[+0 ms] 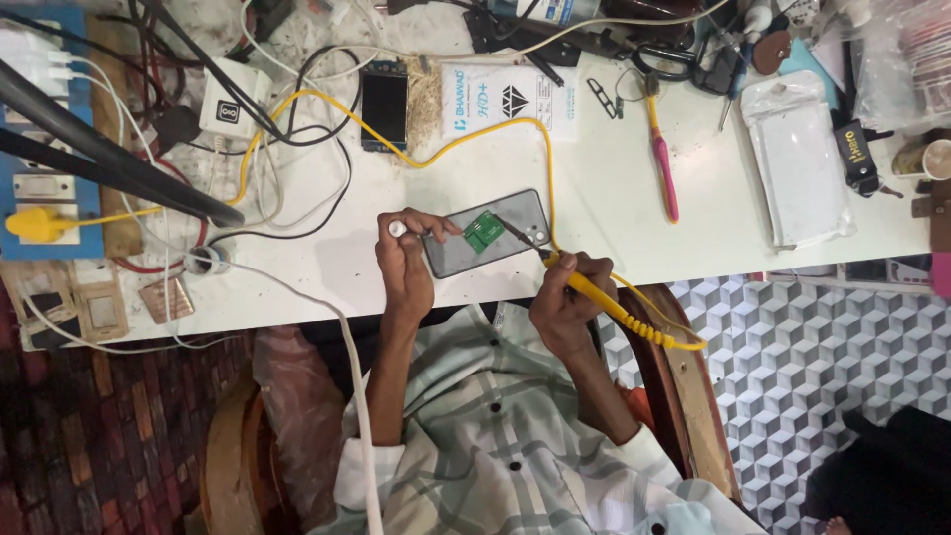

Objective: The person uses a soldering iron and solder wire to work on a small green circuit board placed on a smartphone. They repeatedly apply heat and solder to specific points on the board.

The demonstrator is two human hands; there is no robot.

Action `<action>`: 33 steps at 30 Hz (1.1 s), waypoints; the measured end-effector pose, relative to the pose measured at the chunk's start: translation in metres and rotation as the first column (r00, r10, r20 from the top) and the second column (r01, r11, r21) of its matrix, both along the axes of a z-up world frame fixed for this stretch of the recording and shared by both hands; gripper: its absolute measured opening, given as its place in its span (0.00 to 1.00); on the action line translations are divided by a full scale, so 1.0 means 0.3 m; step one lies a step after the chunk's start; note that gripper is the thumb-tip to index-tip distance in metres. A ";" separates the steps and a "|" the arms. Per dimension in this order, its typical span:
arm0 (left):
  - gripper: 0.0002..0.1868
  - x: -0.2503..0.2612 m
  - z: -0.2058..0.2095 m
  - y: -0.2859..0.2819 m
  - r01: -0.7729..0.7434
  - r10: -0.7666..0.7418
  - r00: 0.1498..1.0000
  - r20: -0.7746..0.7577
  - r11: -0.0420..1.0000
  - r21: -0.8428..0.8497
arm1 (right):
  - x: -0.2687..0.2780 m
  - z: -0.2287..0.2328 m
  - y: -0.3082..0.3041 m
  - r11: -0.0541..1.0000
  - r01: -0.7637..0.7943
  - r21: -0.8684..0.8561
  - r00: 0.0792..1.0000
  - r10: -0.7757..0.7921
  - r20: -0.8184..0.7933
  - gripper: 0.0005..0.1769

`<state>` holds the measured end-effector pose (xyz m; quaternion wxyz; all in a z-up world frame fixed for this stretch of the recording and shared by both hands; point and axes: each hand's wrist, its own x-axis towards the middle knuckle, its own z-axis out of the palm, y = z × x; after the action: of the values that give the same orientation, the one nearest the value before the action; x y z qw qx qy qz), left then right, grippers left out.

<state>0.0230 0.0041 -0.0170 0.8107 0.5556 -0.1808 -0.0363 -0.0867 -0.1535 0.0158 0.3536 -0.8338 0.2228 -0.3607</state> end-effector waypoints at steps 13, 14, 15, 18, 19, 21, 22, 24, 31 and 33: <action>0.14 -0.004 0.021 0.001 0.085 -0.084 0.996 0.011 0.996 -0.026 | -0.047 -0.068 -0.061 0.977 -0.076 0.199 0.980 0.036 0.197 0.14; 0.14 -0.007 0.023 0.002 0.092 -0.092 0.996 0.019 0.996 0.002 | -0.052 -0.072 -0.063 0.977 -0.080 0.196 0.980 0.041 0.195 0.14; 0.14 -0.010 0.024 0.004 0.098 -0.099 0.995 0.027 0.995 0.031 | -0.057 -0.076 -0.065 0.978 -0.083 0.194 0.980 0.045 0.192 0.14; 0.14 -0.010 0.027 0.003 0.050 -0.050 0.999 0.001 0.998 0.049 | -0.063 -0.087 -0.064 0.952 -0.101 0.289 0.970 0.030 0.240 0.14; 0.15 -0.010 0.030 0.006 0.025 -0.026 1.000 0.008 0.998 0.054 | -0.065 -0.088 -0.060 0.951 -0.106 0.290 0.968 0.031 0.250 0.14; 0.15 -0.011 0.031 0.001 -0.021 0.020 0.999 0.025 0.998 0.056 | -0.069 -0.087 -0.059 0.952 -0.113 0.285 0.962 0.033 0.272 0.14; 0.14 -0.009 0.031 0.002 -0.044 0.043 0.999 0.021 0.999 0.005 | -0.065 -0.087 -0.057 0.954 -0.089 0.287 0.951 -0.004 0.309 0.14; 0.12 -0.007 0.029 0.006 -0.086 0.087 0.996 0.009 0.992 -0.093 | -0.058 -0.088 -0.044 0.953 -0.039 0.302 0.922 -0.082 0.379 0.15; 0.04 -0.008 0.020 0.021 -0.153 0.150 0.988 -0.035 0.984 -0.096 | -0.054 -0.101 -0.033 0.918 -0.046 0.395 0.924 -0.112 0.366 0.17; 0.03 -0.010 0.024 0.015 -0.144 0.142 0.989 -0.037 0.988 -0.048 | -0.060 -0.113 -0.030 0.892 -0.095 0.442 0.915 -0.096 0.391 0.17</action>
<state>0.0199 0.0086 -0.0099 0.8278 0.5459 -0.1278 0.0174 -0.1047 -0.1625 -0.0182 0.5756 -0.6361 0.2231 -0.4630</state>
